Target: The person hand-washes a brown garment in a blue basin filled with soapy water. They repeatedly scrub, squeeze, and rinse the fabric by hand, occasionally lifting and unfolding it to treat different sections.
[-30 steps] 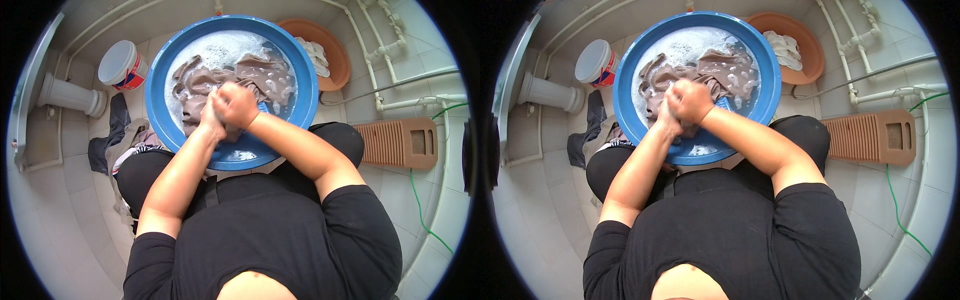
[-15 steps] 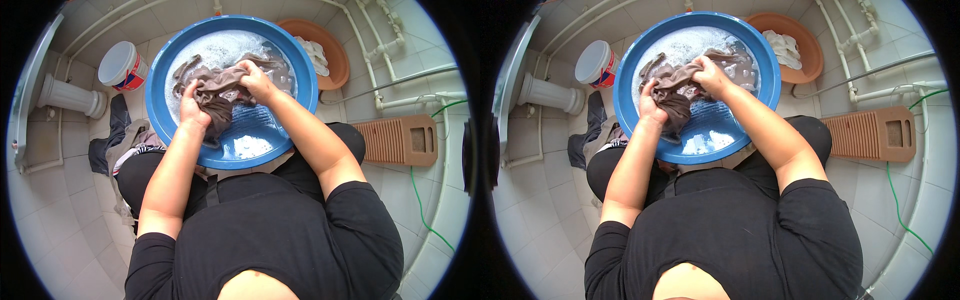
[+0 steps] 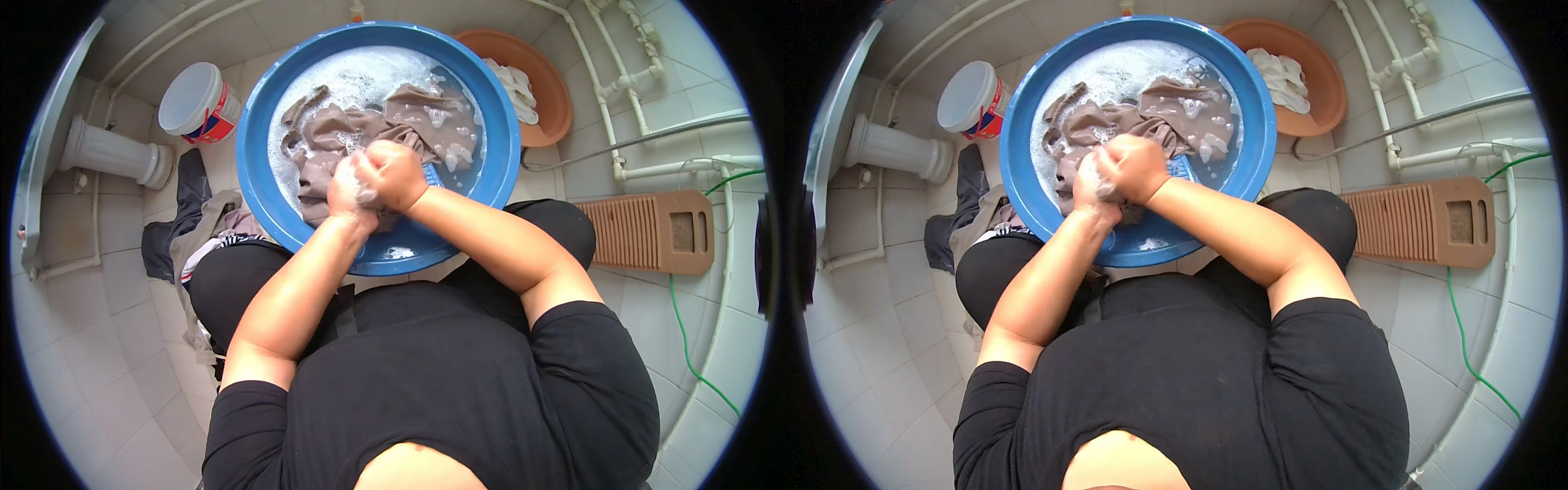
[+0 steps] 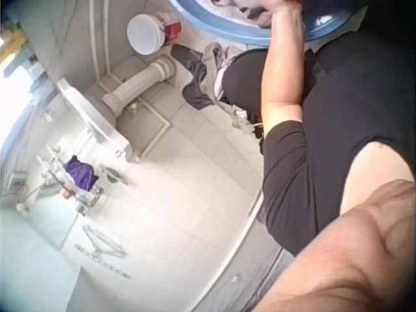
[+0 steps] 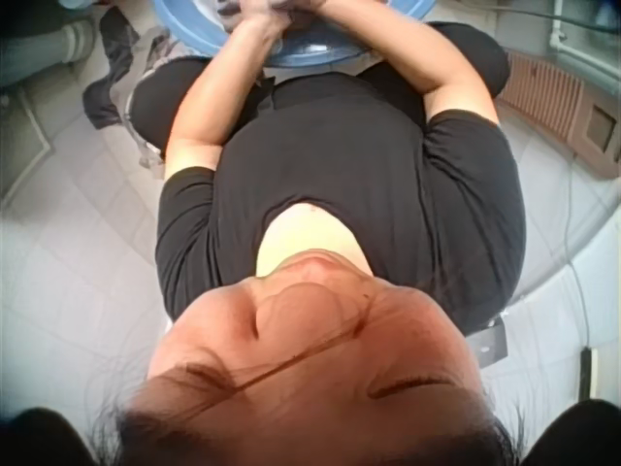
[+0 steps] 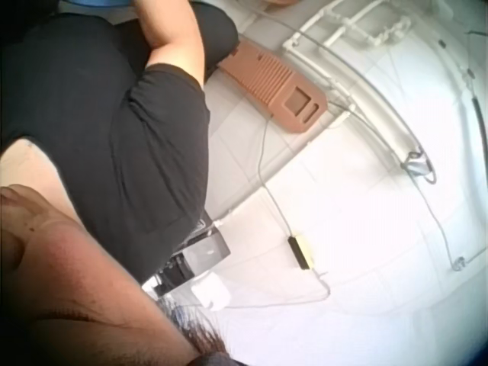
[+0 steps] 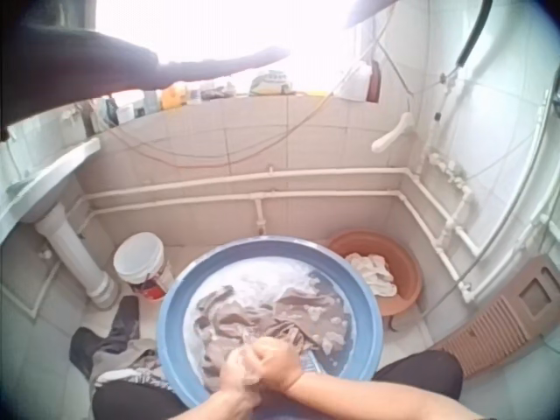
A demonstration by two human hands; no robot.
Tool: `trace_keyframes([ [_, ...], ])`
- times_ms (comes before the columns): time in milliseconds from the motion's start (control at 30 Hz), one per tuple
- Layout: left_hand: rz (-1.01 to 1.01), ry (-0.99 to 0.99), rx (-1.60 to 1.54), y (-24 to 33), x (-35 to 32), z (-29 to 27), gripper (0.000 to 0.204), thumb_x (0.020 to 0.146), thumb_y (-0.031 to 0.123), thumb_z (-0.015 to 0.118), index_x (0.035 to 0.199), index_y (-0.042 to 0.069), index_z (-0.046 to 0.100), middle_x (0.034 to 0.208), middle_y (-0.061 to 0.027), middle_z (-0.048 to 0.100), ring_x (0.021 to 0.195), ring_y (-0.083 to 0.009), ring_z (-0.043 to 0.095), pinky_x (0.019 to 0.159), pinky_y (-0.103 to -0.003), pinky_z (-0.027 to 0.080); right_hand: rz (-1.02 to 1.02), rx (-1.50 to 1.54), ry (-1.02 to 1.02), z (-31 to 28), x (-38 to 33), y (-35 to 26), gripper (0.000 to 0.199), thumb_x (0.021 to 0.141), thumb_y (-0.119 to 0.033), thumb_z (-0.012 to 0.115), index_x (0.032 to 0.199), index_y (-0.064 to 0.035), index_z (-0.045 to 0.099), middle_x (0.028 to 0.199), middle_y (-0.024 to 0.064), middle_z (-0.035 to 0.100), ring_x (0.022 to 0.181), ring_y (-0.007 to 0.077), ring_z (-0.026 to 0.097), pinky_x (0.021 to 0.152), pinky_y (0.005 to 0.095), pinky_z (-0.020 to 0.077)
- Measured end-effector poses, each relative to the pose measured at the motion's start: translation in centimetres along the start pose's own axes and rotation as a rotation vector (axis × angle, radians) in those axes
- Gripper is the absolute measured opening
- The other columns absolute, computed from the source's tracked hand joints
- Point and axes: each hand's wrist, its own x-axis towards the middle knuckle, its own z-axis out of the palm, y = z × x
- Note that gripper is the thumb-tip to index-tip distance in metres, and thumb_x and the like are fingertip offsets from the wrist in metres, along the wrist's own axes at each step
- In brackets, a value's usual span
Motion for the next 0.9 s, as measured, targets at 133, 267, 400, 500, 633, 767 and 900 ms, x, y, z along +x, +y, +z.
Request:
trace_keyframes([
  [133,-0.086,-0.045,-0.083,-0.1,0.3,-0.2,0.032,0.088,0.04,0.043,0.091,0.012,0.058,0.091,-0.0048,0.061,0.085,-0.0199,0.058,0.073,-0.033,0.048,-0.331,0.025,-0.133,0.4,-1.7,-4.6,0.019,0.071,-0.022,0.062,0.057,-0.0107,0.057,0.061,0.0083,0.055,0.057,0.0271,0.057,0.051,0.0371,0.045],
  [267,-0.228,0.24,-0.044,1.9,-1.1,3.9,0.032,0.086,0.041,0.05,0.091,0.012,0.06,0.089,-0.0051,0.063,0.081,-0.0191,0.061,0.069,-0.034,0.051,0.097,-0.005,0.01,0.8,0.9,2.0,0.022,0.076,-0.028,0.06,0.066,-0.0087,0.058,0.075,0.0128,0.058,0.07,0.0316,0.058,0.06,0.0387,0.0467],
  [400,-0.336,0.0,0.049,2.5,0.0,2.9,0.027,0.082,0.028,0.056,0.095,0.005,0.062,0.088,-0.0093,0.066,0.076,-0.023,0.064,0.069,-0.036,0.053,0.586,0.011,-0.041,-1.7,3.0,11.9,0.027,0.081,-0.031,0.059,0.081,-0.0043,0.063,0.083,0.0145,0.063,0.07,0.0228,0.061,0.064,0.0333,0.0476],
  [500,-0.329,-0.022,-0.068,2.9,1.0,1.7,0.026,0.084,0.023,0.051,0.097,0.002,0.061,0.093,-0.0128,0.064,0.081,-0.0252,0.063,0.074,-0.039,0.052,1.209,0.939,0.289,-2.2,2.4,17.2,0.03,0.09,-0.024,0.045,0.094,0.0033,0.057,0.088,0.018,0.062,0.077,0.0271,0.061,0.066,0.036,0.0513],
  [633,-0.232,0.135,-0.138,1.9,2.2,0.4,0.032,0.09,0.023,0.043,0.108,0.0,0.055,0.105,-0.0152,0.06,0.093,-0.0281,0.06,0.083,-0.043,0.049,1.339,1.016,0.511,-2.9,1.7,21.1,0.024,0.086,-0.015,0.041,0.097,0.0036,0.053,0.094,0.0197,0.059,0.083,0.0334,0.06,0.074,0.0444,0.0512],
  [767,-0.206,0.143,-0.17,2.0,2.2,0.3,0.033,0.092,0.025,0.041,0.11,0.001,0.055,0.107,-0.0145,0.06,0.096,-0.0277,0.059,0.085,-0.042,0.048,1.246,1.212,0.71,-3.6,3.0,17.4,0.03,0.084,-0.017,0.041,0.099,0.0048,0.055,0.094,0.0195,0.06,0.089,0.0343,0.059,0.081,0.0476,0.0478],
  [900,-0.165,0.174,-0.213,2.1,2.2,0.5,0.034,0.093,0.028,0.041,0.111,0.002,0.055,0.111,-0.0133,0.059,0.097,-0.027,0.059,0.087,-0.042,0.047,1.106,1.471,-0.161,-5.4,4.4,11.6,0.039,0.087,-0.022,0.04,0.106,0.0081,0.056,0.108,0.0224,0.059,0.104,0.0347,0.055,0.095,0.0445,0.0408],
])
